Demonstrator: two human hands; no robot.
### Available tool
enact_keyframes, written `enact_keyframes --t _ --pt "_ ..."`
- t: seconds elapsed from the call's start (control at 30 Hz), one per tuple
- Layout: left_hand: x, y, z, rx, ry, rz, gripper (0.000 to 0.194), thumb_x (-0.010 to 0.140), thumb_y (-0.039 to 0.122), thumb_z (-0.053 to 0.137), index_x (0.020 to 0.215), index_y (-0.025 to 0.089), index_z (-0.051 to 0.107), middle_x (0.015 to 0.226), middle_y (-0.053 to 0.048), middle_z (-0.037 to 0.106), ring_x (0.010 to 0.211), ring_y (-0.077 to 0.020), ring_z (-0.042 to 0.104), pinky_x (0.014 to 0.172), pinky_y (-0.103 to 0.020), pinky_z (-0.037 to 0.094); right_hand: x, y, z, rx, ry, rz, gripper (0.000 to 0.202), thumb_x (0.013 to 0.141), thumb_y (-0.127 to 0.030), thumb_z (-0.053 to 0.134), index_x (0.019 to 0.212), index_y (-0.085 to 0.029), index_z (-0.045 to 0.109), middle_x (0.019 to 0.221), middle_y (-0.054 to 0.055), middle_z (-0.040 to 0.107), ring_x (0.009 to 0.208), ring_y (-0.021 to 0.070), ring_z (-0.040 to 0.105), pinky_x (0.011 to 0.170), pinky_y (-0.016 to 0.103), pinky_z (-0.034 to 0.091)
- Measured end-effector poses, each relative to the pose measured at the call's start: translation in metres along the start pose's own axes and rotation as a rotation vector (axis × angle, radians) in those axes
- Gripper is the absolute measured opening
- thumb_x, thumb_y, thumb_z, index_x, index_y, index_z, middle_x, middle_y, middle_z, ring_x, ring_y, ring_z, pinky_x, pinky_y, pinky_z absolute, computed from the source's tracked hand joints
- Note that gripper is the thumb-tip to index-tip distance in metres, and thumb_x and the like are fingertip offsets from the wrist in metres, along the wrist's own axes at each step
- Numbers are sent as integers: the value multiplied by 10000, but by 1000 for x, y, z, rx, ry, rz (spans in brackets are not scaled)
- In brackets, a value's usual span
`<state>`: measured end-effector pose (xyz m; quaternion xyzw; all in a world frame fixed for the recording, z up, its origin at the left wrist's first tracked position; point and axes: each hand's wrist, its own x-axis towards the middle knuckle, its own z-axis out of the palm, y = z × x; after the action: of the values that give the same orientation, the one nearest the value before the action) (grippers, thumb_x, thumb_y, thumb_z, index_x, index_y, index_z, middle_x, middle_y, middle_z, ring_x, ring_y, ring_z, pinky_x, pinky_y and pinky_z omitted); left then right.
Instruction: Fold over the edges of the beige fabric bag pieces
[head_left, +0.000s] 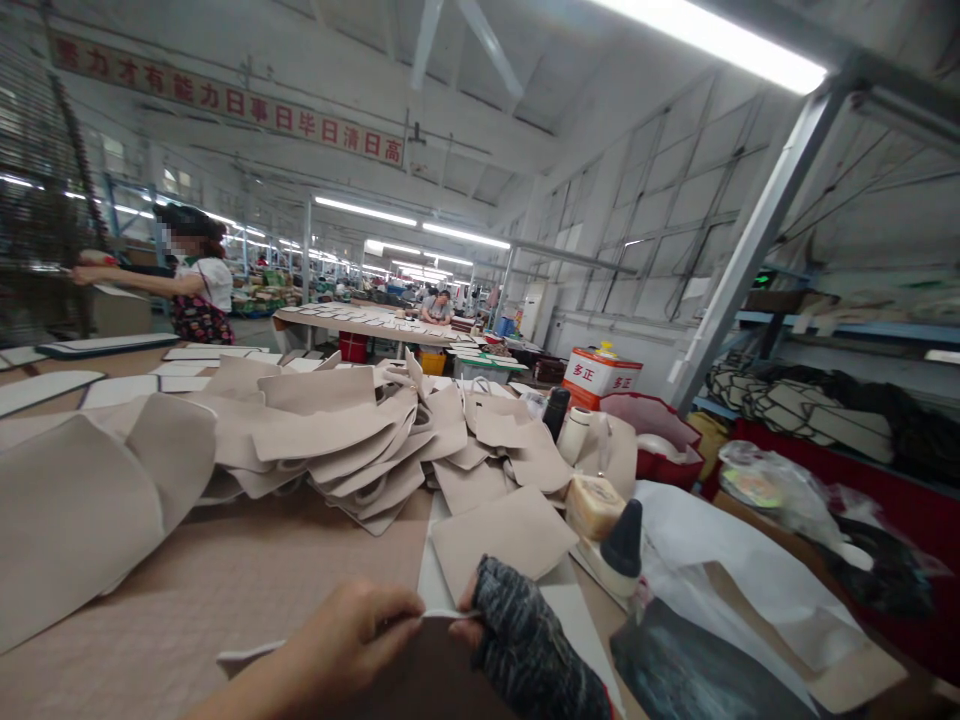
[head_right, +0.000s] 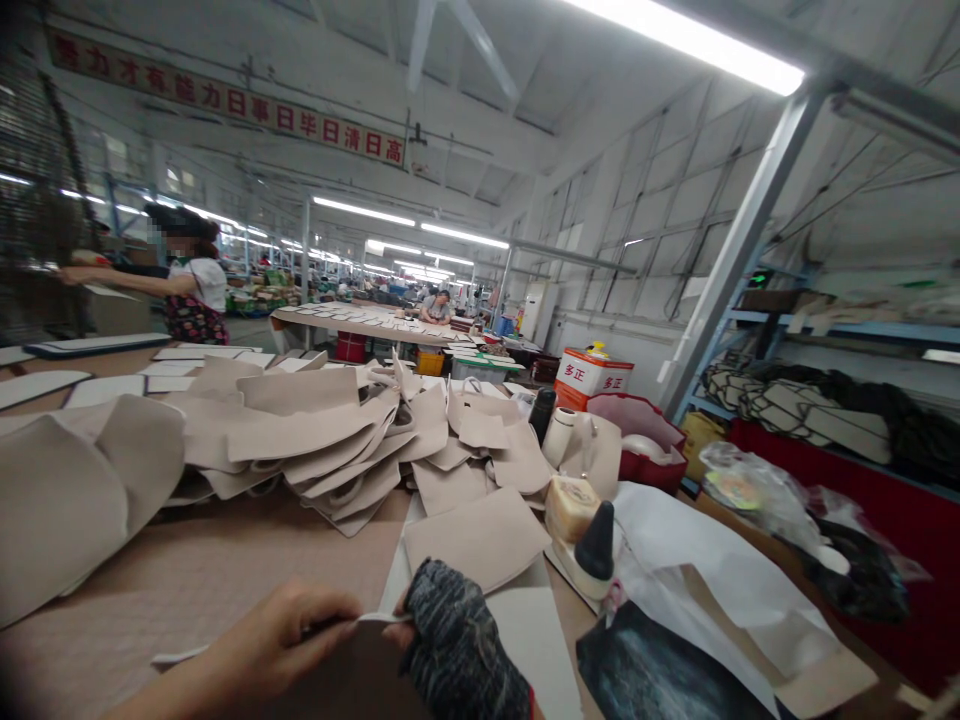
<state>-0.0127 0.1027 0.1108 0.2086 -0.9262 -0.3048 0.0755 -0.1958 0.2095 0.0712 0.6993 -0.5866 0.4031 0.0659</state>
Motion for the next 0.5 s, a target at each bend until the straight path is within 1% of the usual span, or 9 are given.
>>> enact_keyframes --t 0.07,0.13,0.2,0.27,0.33,0.4,0.5 --pt "0 3 1 -8 -9 36 275 877 301 426 888 199 681 807 -18 687 746 -143 603 641 -179 390 0 0 2 -51 -22 -32 202 857 -363 453 753 -219 548 679 2 605 639 141 576 579 239 459" --pt "2 5 3 19 -2 96 288 887 300 407 891 199 676 823 -34 671 771 -148 594 662 -188 398 -2 2 4 -100 -42 -61 200 872 -350 430 769 -225 548 710 5 600 676 141 577 622 234 470" --pt "4 5 7 75 32 158 298 887 291 394 841 193 671 812 -50 648 773 -153 579 661 -199 401 -4 4 7 -138 -63 -82 181 873 -329 437 792 -229 565 732 7 601 706 145 577 645 243 477" --pt "7 4 12 129 59 194 297 877 272 391 771 187 655 784 -58 632 752 -155 566 643 -210 398 -6 3 11 -197 -85 -105 170 870 -329 460 842 -217 584 774 13 605 747 154 578 681 284 485" --pt "9 5 17 160 73 202 258 850 239 417 720 187 634 757 -56 628 735 -158 558 626 -221 389 -9 -1 12 -268 -102 -125 195 868 -356 485 911 -196 587 866 28 613 803 163 578 724 341 491" --pt "10 5 22 145 82 195 212 821 205 442 713 192 625 755 -47 631 739 -159 556 628 -223 387 -12 -5 10 -335 -114 -138 241 864 -376 507 991 -182 573 982 49 605 859 172 576 752 379 497" --pt "8 -1 27 48 68 171 210 832 230 449 732 202 631 768 -32 627 751 -148 560 642 -205 396 -21 -10 -1 -425 -132 -156 269 863 -360 521 1068 -189 550 1077 61 584 905 180 575 762 385 508"
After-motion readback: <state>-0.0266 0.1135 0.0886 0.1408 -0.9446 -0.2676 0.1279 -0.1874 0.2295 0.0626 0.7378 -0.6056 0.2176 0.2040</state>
